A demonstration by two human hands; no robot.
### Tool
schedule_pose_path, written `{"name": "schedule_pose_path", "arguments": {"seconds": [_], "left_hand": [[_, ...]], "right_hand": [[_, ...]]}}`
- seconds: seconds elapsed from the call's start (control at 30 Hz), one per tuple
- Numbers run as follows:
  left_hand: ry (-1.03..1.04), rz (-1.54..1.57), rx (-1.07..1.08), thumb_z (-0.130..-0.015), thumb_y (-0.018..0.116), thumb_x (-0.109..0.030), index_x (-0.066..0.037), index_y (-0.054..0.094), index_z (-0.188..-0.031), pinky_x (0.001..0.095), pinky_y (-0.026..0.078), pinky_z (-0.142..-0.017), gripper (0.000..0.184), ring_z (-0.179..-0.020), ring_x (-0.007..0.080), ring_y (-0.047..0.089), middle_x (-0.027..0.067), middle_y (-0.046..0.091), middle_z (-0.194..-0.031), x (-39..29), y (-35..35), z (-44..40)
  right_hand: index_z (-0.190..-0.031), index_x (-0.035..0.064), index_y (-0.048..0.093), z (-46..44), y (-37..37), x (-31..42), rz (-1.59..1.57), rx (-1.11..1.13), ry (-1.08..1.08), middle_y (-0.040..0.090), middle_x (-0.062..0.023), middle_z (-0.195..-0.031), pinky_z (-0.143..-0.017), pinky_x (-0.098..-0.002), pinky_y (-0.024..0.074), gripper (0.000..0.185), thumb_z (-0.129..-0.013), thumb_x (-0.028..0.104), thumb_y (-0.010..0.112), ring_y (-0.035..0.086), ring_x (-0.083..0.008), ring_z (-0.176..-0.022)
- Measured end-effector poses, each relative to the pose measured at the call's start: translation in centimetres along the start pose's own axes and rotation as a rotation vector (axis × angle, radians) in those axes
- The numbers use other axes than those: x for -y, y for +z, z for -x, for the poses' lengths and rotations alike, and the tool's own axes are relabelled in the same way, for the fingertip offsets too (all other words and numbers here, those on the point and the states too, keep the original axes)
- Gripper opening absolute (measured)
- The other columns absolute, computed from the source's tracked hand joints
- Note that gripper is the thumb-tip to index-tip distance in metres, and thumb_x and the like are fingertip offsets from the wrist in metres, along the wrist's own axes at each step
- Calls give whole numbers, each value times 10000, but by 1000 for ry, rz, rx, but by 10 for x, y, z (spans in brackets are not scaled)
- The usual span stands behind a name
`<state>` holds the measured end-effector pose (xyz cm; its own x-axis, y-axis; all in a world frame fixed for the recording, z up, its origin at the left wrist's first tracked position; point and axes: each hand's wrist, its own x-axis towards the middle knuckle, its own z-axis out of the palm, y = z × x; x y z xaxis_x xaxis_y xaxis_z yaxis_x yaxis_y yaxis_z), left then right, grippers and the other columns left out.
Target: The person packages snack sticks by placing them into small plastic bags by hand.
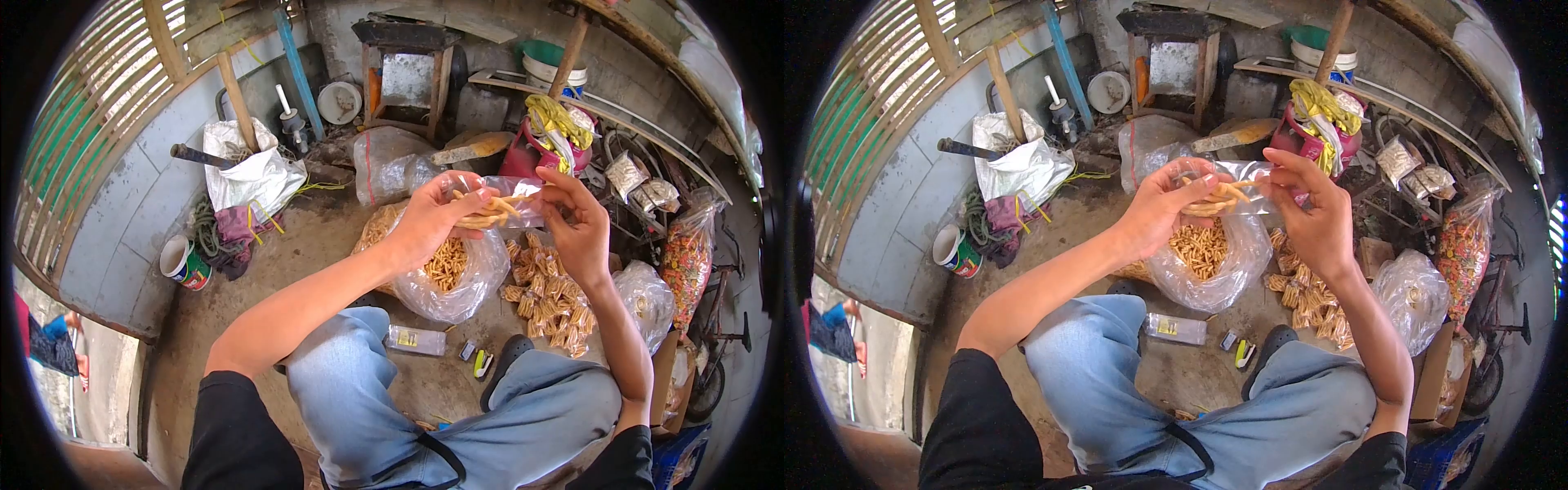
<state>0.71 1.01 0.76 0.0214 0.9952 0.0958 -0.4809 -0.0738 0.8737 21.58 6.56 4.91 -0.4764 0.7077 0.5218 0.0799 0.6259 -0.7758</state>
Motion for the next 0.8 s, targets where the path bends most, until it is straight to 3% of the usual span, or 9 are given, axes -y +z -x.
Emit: {"name": "schedule_pose_path", "arguments": {"seconds": [0.13,0.23,0.57,0.67,0.8], "left_hand": [[-18,-70,21,-889,673,-177,-105,562,-1098,288,579,-690,247,-915,175,672,85,667,-1082,0,1,1],[11,-74,48,-886,678,-180,-103,560,-1100,288,578,-696,256,-925,176,671,81,664,-1087,2,1,2],[57,25,64,-861,699,-104,-94,529,-1139,314,559,-776,327,-961,171,647,69,657,-1065,6,-2,-1],[64,44,76,-856,692,-62,-88,518,-1154,320,548,-825,347,-993,179,639,80,644,-1101,5,-3,0],[96,90,129,-848,657,25,-72,500,-1179,332,527,-898,379,-1034,190,627,99,620,-1156,4,-3,1]], "right_hand": [[-1202,37,590,-1,1,-3,185,1,-68,704,-60,-983,-945,-293,431,385,-830,23,692,614,-128,-1017],[-1209,51,590,-1,4,-5,87,3,-6,707,-51,-961,-990,-308,386,395,-830,43,701,597,-143,-1050],[-1291,21,524,2,8,-6,-29,95,49,689,-78,-1058,-989,-303,405,415,-887,15,620,578,-134,-1079],[-1296,24,522,1,2,-5,-89,140,69,691,-75,-1058,-992,-308,404,432,-879,25,636,576,-138,-1085],[-1299,18,518,1,1,-4,56,158,-29,698,-73,-1039,-979,-304,407,510,-829,73,709,579,-131,-1067]]}}
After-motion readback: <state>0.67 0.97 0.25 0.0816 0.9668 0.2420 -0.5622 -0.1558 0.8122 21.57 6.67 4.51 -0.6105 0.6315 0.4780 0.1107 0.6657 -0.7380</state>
